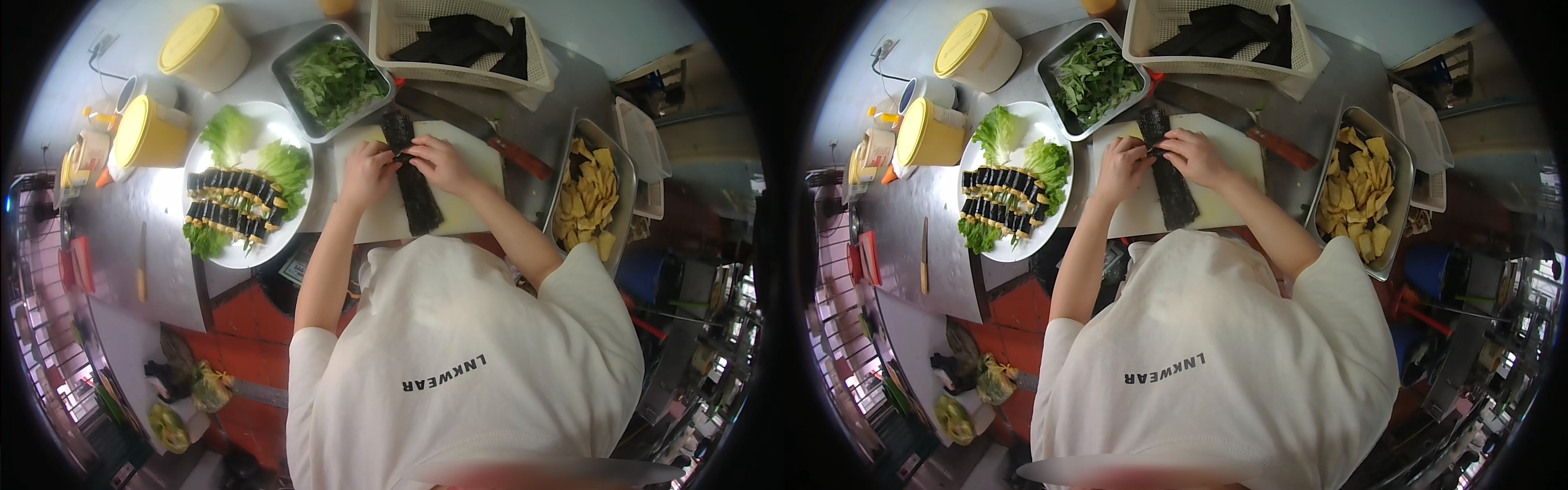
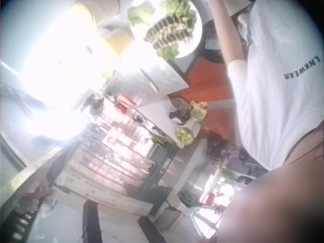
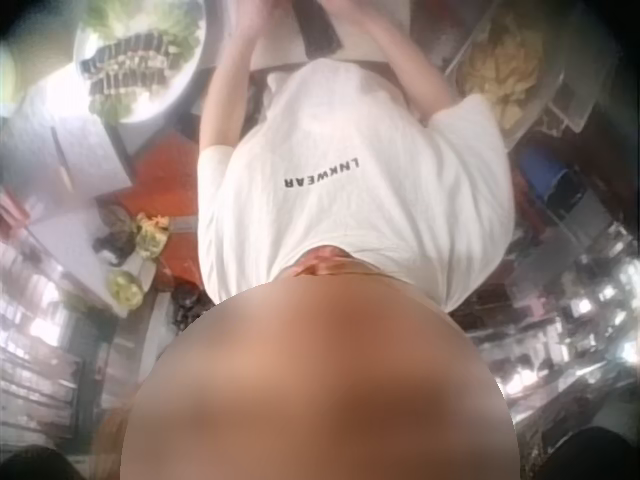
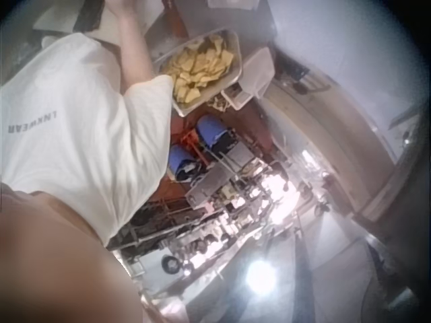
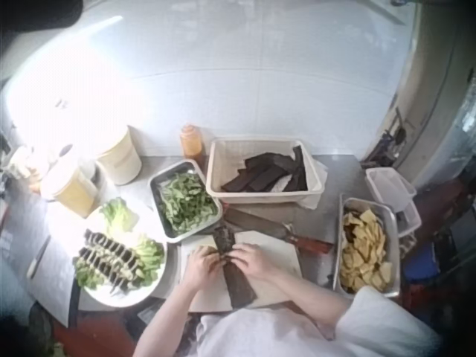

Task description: The person assembles sushi rolls by placing a sheet of nori on a cutting board, adding a slice of egg omelet and a green vegetable, then rolling the nori around the fillings. The finished rolls are placed on a plate with lettuce.

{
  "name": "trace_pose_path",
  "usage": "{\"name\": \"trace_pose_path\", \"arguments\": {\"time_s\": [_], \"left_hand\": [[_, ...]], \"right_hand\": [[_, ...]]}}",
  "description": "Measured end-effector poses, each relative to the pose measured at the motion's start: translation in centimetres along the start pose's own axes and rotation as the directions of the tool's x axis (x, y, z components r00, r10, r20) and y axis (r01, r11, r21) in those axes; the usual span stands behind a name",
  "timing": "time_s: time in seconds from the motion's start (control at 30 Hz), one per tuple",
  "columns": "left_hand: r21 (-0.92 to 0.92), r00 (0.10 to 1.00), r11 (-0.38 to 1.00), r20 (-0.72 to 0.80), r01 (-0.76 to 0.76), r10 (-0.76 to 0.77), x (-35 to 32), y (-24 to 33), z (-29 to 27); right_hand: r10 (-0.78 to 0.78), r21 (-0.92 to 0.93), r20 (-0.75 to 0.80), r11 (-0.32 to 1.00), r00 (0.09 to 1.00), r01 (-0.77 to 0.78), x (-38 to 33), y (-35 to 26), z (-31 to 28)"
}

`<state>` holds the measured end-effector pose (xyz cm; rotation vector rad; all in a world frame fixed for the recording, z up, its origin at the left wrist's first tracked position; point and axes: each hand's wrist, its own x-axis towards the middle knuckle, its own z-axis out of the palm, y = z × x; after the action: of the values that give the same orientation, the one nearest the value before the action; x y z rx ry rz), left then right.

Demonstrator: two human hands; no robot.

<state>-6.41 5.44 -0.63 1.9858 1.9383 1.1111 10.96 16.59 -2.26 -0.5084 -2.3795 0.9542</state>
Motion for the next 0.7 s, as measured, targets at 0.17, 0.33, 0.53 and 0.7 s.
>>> {"name": "trace_pose_path", "arguments": {"time_s": [0.17,0.33,0.53,0.7], "left_hand": [[0.044,0.999,0.999,-0.02,0.031,-0.03,0.7,-0.3,-0.3],[0.046,0.993,0.998,-0.107,-0.035,0.04,0.9,0.1,-0.1],[-0.035,0.996,0.997,-0.056,0.065,-0.067,1.5,0.1,0.1],[-0.07,0.993,0.99,0.008,0.119,-0.118,1.0,0.2,0.2]], "right_hand": [[-0.123,-0.154,0.003,0.981,0.992,0.122,0.9,1.0,-0.2],[-0.109,-0.203,0.043,0.972,0.993,0.116,2.0,0.6,-0.6],[-0.116,-0.237,0.074,0.963,0.99,0.13,2.9,0.7,-0.9],[-0.171,-0.179,0.07,0.967,0.983,0.181,2.8,0.6,-1.2]]}}
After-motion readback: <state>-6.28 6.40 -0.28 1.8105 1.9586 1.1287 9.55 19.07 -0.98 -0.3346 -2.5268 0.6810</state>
